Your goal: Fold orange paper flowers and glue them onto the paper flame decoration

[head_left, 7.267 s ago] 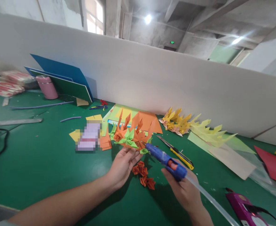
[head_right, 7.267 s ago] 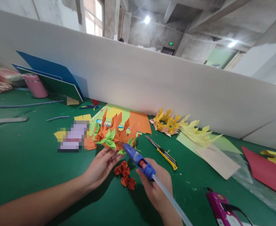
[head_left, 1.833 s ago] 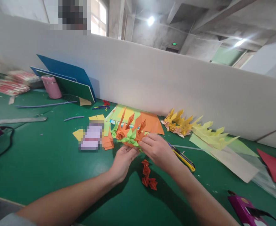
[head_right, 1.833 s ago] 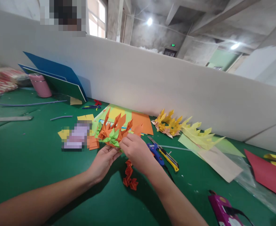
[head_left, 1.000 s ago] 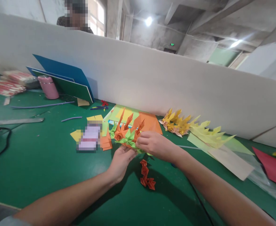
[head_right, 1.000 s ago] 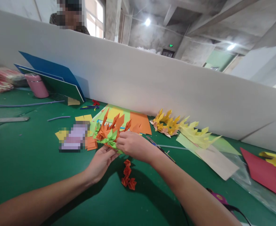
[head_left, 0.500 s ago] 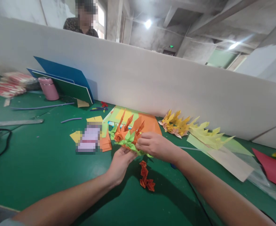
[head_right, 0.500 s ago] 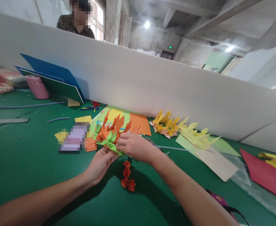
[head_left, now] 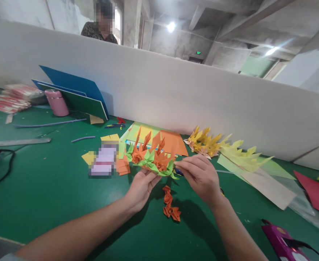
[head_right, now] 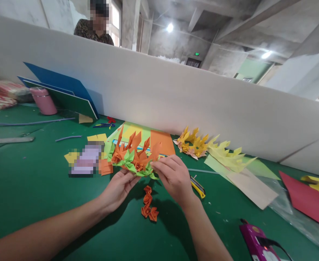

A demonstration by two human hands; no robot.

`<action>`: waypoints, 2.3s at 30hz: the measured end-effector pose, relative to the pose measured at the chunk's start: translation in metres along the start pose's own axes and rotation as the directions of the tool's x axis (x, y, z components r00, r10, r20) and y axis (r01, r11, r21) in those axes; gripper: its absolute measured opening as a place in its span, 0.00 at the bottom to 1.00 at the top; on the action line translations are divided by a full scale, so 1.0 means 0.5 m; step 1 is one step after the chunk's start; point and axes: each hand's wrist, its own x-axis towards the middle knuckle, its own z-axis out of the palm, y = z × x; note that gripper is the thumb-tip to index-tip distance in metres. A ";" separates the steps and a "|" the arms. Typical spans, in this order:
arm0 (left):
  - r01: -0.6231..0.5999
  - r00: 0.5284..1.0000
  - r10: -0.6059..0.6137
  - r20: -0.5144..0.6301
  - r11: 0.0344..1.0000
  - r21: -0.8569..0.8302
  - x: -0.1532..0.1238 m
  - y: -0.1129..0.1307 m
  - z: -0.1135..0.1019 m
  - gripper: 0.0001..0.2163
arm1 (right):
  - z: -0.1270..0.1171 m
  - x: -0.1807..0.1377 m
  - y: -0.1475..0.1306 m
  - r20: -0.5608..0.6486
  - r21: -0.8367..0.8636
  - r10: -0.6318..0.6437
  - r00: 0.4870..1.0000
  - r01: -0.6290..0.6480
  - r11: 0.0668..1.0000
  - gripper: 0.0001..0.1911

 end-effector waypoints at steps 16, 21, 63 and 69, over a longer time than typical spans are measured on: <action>0.077 0.993 -0.079 0.082 0.996 0.037 0.000 0.008 -0.002 0.11 | 0.044 -0.128 -0.008 0.077 0.134 0.484 0.872 -0.490 0.861 0.47; 0.090 0.981 -0.094 0.172 0.996 0.029 -0.001 0.012 -0.001 0.10 | 0.065 -0.116 -0.020 0.022 0.010 0.435 0.900 -0.435 0.900 0.48; 0.296 0.919 0.393 0.009 -0.707 0.643 0.103 0.274 -0.151 0.25 | 0.068 -0.056 -0.017 -0.018 -0.177 0.349 0.937 -0.347 0.921 0.32; 0.300 0.912 0.409 0.004 -0.676 0.673 0.108 0.274 -0.150 0.24 | 0.069 -0.057 -0.018 -0.015 -0.178 0.343 0.939 -0.340 0.923 0.33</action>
